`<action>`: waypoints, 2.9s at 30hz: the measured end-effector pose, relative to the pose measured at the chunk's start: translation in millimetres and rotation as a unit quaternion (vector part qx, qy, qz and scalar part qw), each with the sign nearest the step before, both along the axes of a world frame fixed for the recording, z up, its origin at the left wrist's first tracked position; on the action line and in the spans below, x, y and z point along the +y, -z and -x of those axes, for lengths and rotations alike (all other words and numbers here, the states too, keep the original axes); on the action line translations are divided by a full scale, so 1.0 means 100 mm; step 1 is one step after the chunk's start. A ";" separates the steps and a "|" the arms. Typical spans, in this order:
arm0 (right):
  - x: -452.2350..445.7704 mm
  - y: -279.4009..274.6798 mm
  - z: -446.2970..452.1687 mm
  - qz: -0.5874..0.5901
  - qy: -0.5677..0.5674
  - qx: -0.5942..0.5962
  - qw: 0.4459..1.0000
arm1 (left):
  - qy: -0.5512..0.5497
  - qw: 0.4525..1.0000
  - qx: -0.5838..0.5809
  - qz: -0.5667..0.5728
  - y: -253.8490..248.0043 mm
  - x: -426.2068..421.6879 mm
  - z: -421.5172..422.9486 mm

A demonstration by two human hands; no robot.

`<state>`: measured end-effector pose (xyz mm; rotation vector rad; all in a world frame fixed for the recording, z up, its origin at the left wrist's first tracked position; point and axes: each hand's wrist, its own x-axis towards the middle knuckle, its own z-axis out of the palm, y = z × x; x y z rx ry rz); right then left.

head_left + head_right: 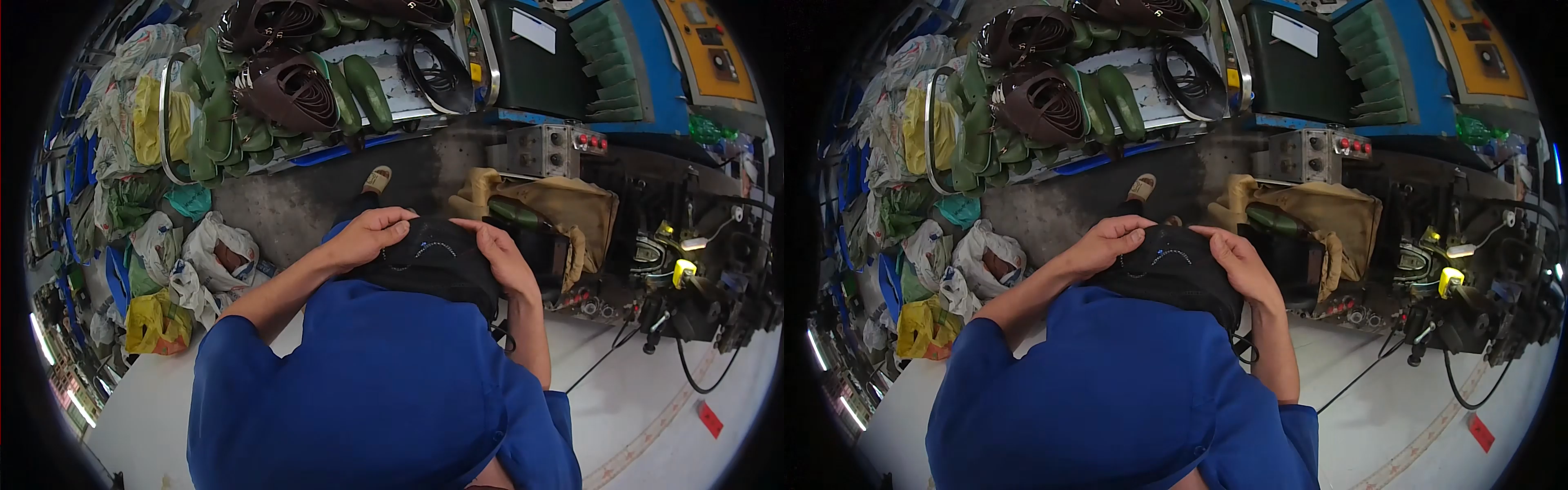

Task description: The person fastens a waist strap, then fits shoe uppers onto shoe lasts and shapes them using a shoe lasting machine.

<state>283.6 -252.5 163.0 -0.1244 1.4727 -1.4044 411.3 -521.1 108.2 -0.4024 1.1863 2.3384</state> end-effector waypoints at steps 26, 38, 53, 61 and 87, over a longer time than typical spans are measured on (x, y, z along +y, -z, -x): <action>-0.11 -0.19 0.03 -0.028 -0.061 0.082 0.994 | 0.046 0.991 0.097 0.081 -0.23 -0.07 -0.07; -0.16 -0.22 0.02 -0.022 -0.069 0.055 0.996 | 0.037 0.993 0.085 0.076 -0.17 -0.07 -0.13; 0.41 0.50 -0.24 -0.016 0.088 -0.148 0.985 | -0.010 0.994 -0.112 -0.009 0.21 -0.15 -0.28; 0.79 0.41 -0.59 -0.015 0.145 -0.176 0.974 | -0.018 0.983 -0.183 -0.024 -0.03 -0.33 -0.31; -2.23 0.64 -0.34 -0.061 -0.520 0.054 0.850 | -0.003 0.971 -0.181 -0.155 2.36 -1.10 -4.77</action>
